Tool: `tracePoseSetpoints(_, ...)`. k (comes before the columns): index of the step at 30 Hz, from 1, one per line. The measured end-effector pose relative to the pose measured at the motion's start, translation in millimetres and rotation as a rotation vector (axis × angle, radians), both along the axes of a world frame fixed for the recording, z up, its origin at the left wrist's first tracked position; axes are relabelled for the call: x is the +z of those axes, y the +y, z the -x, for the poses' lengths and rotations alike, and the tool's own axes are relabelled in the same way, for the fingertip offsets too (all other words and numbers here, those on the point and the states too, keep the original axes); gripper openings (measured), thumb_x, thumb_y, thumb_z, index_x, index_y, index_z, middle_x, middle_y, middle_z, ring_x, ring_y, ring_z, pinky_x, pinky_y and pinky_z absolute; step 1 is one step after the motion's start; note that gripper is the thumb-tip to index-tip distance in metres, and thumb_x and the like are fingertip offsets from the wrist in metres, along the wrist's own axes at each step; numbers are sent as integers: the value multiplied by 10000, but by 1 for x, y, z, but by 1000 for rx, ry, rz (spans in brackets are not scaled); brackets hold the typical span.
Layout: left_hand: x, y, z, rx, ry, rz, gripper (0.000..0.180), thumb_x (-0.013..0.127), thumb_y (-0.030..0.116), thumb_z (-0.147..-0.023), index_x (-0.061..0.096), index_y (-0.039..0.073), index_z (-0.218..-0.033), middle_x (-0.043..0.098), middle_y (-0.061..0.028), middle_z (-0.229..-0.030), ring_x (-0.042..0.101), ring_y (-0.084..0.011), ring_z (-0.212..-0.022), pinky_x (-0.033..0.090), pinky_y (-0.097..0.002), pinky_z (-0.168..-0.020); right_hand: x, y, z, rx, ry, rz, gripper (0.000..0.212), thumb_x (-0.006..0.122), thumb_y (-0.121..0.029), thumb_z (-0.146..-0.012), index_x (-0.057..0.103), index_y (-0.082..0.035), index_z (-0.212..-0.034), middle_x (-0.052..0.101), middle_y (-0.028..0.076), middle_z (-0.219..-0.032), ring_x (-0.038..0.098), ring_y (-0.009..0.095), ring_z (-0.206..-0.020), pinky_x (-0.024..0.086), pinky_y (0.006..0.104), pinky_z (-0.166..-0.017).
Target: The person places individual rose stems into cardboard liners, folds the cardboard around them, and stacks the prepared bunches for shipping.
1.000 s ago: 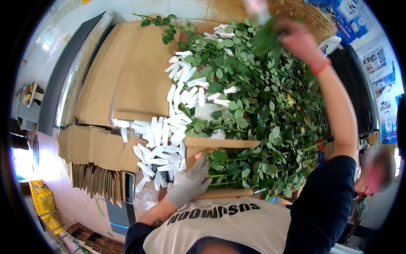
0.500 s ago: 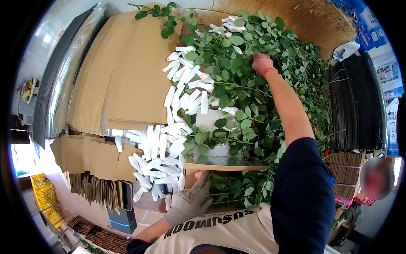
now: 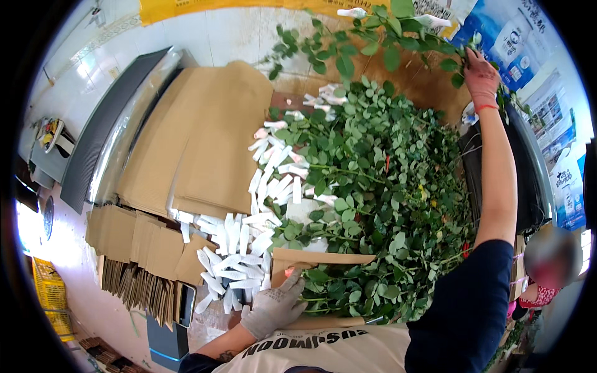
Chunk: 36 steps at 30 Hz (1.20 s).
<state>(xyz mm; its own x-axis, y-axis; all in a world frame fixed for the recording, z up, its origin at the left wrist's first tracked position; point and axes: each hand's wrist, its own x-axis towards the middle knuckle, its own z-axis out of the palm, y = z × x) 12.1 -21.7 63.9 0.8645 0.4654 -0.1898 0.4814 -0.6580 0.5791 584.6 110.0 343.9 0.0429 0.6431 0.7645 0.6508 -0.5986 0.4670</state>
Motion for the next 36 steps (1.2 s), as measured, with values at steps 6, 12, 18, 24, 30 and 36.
tracePoseSetpoints(6,-14,-2,-3,-43,-25,-74,540,535,386,-849,460,47,-1264,402,-149,-1399,668,-289,-793,532,-403,-662,88,-49,22,51,0,-243,400,537,-270,-816,551,-281,-1215,655,29,-1063,643,272,-903,516,399,-752)
tracePoseSetpoints(12,-6,2,0,-13,103,10,559,502,414,-862,433,72,-1298,377,-156,-1418,637,-315,-935,509,-416,-781,75,44,181,167,18,152,339,521,-192,-805,587,-187,-1137,650,88,-1060,628,265,-958,502,394,-806)
tracePoseSetpoints(18,-2,-6,-1,-53,102,-6,586,479,450,-868,431,74,-1314,373,-173,-1417,622,-336,-975,491,-404,-838,115,46,167,112,-249,166,233,439,-149,-863,604,-213,-1014,657,89,-910,654,284,-810,525,387,-648)
tracePoseSetpoints(24,-63,-19,15,-52,-162,-304,495,507,371,-860,497,63,-1248,458,-210,-1324,594,-350,-1007,501,-437,-813,93,1,178,127,-15,143,365,480,-179,-832,580,-197,-1183,648,56,-1075,620,258,-977,498,361,-829)
tracePoseSetpoints(30,-9,-4,-10,-34,9,-122,512,517,381,-852,493,41,-1234,461,-156,-1338,619,-302,-952,518,-386,-761,-56,-189,221,379,-4,490,440,638,-133,-766,581,-201,-1198,634,68,-1050,629,276,-840,509,380,-729)
tracePoseSetpoints(36,-28,-9,6,29,-8,-279,452,538,365,-840,531,66,-1179,579,-158,-1153,636,-292,-886,512,-401,-737,-145,-284,275,297,311,847,391,666,-153,-716,626,-121,-1104,604,105,-1115,616,295,-929,507,382,-793)
